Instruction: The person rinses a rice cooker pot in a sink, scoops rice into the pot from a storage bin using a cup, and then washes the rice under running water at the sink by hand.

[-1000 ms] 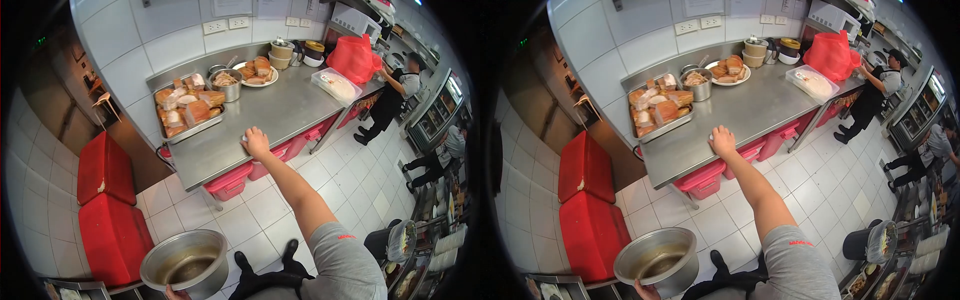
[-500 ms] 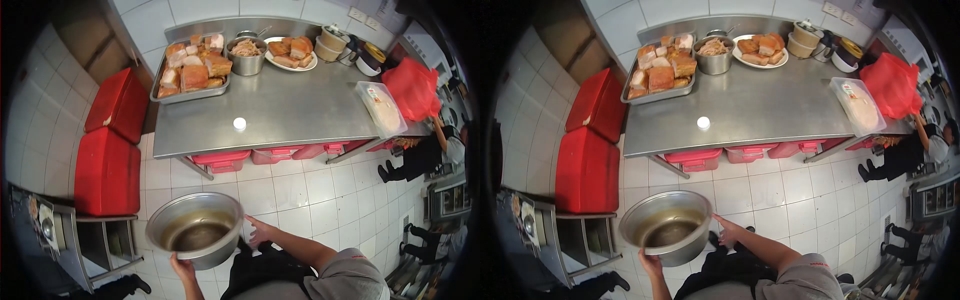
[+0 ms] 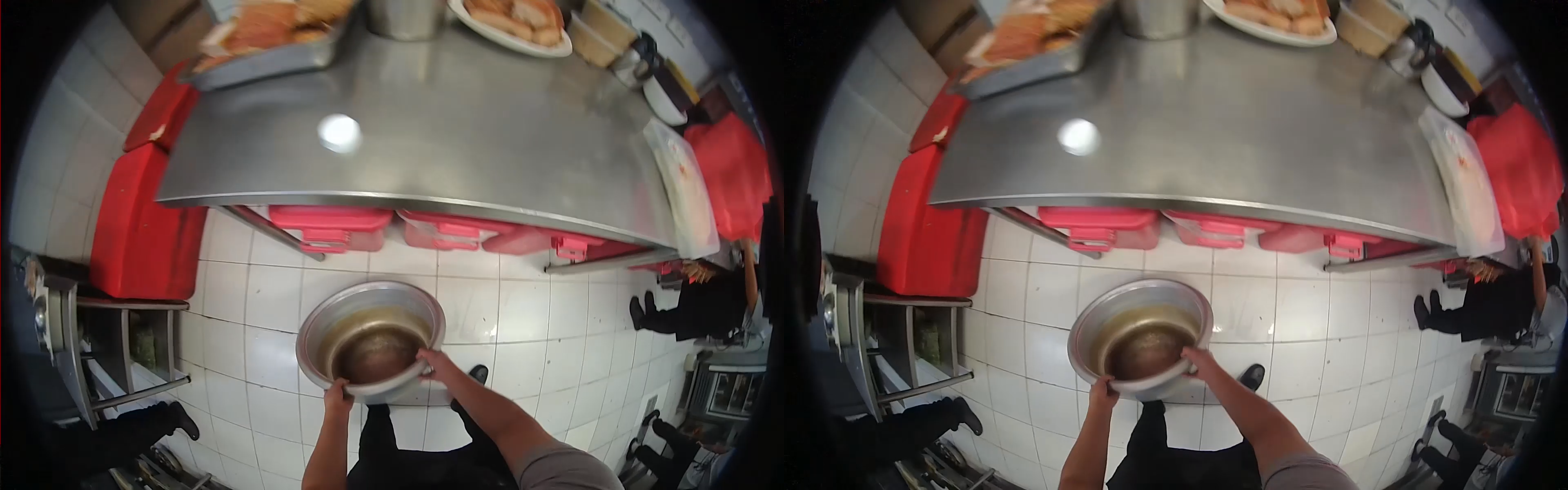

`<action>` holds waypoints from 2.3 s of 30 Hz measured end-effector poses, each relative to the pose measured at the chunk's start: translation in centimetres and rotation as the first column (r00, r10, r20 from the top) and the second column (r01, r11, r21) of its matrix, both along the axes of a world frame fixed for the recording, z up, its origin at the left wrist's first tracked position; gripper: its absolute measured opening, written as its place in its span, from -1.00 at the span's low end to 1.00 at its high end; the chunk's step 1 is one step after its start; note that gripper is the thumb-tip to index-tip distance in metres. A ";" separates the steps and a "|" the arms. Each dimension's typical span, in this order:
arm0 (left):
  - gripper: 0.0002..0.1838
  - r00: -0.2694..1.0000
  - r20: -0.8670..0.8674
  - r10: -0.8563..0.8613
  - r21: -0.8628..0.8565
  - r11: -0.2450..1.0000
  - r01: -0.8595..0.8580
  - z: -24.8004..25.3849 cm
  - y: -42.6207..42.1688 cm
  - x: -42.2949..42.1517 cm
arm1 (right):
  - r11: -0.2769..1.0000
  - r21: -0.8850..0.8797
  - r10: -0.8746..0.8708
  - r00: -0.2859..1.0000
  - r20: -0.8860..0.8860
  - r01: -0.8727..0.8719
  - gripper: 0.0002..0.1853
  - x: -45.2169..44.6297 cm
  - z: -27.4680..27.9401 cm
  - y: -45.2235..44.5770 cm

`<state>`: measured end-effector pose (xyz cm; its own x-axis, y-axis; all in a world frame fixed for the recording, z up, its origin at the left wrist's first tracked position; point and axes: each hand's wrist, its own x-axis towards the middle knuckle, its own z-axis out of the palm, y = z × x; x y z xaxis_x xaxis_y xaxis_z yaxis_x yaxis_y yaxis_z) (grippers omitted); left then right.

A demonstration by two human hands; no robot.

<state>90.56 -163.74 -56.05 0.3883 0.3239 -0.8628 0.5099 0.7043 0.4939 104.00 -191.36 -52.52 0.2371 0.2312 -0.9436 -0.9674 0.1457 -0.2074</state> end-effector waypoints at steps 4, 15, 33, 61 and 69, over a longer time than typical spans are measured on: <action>-0.88 0.989 0.066 0.132 -0.154 0.981 -0.121 -5.3 -5.2 1.9 | 0.987 -0.030 0.159 0.987 -0.005 -0.159 -0.45 3.8 -3.9 -5.5; -0.88 0.890 0.046 0.453 0.017 0.891 -0.455 -11.6 -13.0 5.0 | 0.544 0.452 -0.748 0.164 0.643 0.707 -0.47 22.2 3.9 -34.5; -0.43 0.946 -0.228 0.231 -0.272 0.918 -0.290 -20.9 -9.4 -2.8 | 0.585 0.433 -0.694 0.147 0.705 0.686 -0.68 18.3 2.2 -30.4; -0.38 0.810 0.345 -0.475 -0.352 0.734 0.580 11.7 -32.7 18.0 | 0.498 0.283 -0.862 0.432 0.264 0.820 -0.35 -9.0 6.4 -35.5; -0.62 0.714 0.199 -0.671 0.312 0.735 0.602 23.9 -35.8 18.7 | 0.746 -0.320 -0.268 0.703 0.658 0.584 -0.50 -5.6 19.6 -37.0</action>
